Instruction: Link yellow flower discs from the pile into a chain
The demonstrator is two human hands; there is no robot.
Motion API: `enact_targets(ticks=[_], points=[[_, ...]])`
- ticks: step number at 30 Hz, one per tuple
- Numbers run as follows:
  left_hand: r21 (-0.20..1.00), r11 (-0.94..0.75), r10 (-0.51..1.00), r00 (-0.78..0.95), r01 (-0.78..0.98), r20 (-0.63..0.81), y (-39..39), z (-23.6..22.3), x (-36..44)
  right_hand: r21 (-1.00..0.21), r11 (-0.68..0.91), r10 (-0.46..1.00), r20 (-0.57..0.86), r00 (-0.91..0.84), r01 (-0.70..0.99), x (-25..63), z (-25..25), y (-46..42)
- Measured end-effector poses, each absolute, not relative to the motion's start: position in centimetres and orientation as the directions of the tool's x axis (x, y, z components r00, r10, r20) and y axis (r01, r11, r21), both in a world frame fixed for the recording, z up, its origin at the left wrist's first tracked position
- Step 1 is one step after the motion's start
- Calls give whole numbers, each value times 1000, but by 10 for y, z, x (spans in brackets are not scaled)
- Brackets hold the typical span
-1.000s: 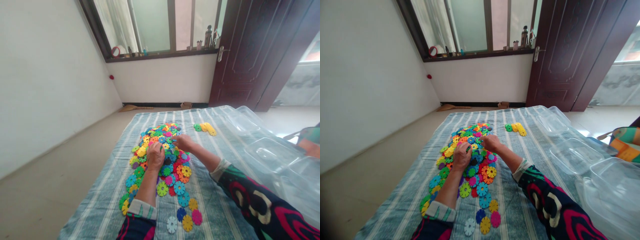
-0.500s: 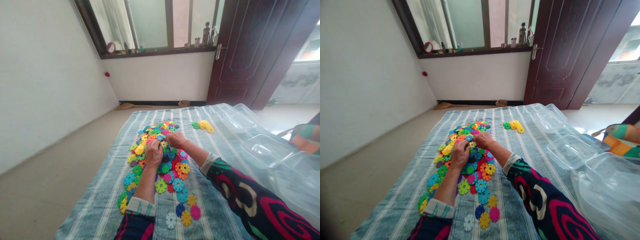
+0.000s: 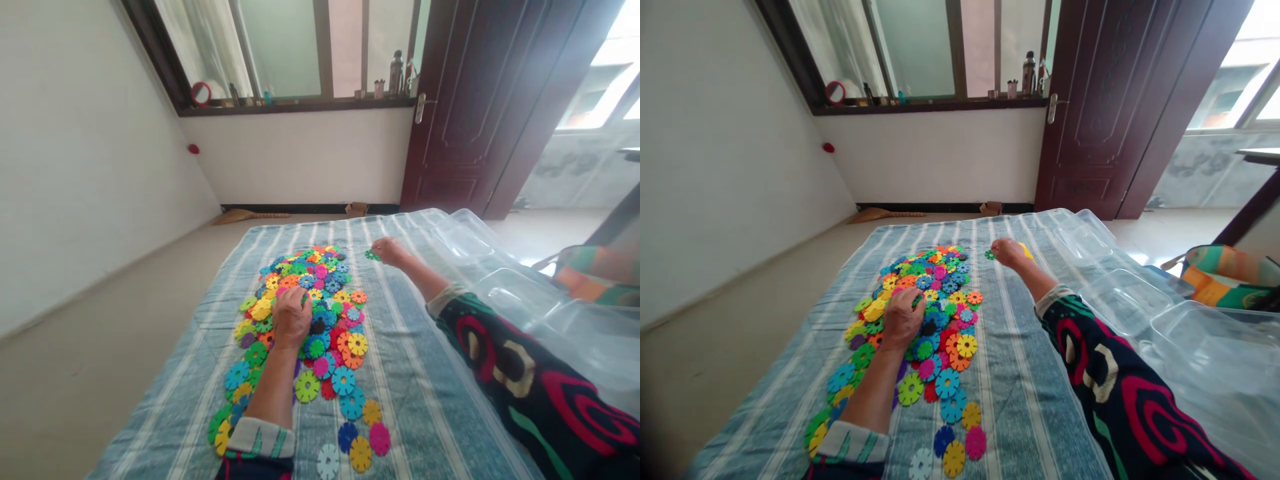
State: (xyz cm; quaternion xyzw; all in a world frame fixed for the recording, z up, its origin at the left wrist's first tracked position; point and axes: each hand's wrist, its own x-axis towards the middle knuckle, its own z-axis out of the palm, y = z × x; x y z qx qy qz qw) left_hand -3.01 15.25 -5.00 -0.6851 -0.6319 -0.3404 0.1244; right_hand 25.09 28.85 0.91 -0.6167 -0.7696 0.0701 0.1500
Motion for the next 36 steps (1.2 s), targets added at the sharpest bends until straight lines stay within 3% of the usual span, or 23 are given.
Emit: enact_targets(ticks=[9,21,30,36], points=[[247,-170,780,-23,954,626,153,-50,-32,-165,218,976,68,-209,962,278,7,302],[239,-159,782,-25,958,622,155,-53,-35,-136,202,976,115,-187,970,267,0,303],[273,-165,785,-42,948,618,153,-54,-33,-235,480,877,149,-456,846,198,-3,233],[284,-165,782,-51,944,621,156,-57,-35,-317,522,853,215,-476,792,165,-12,201]])
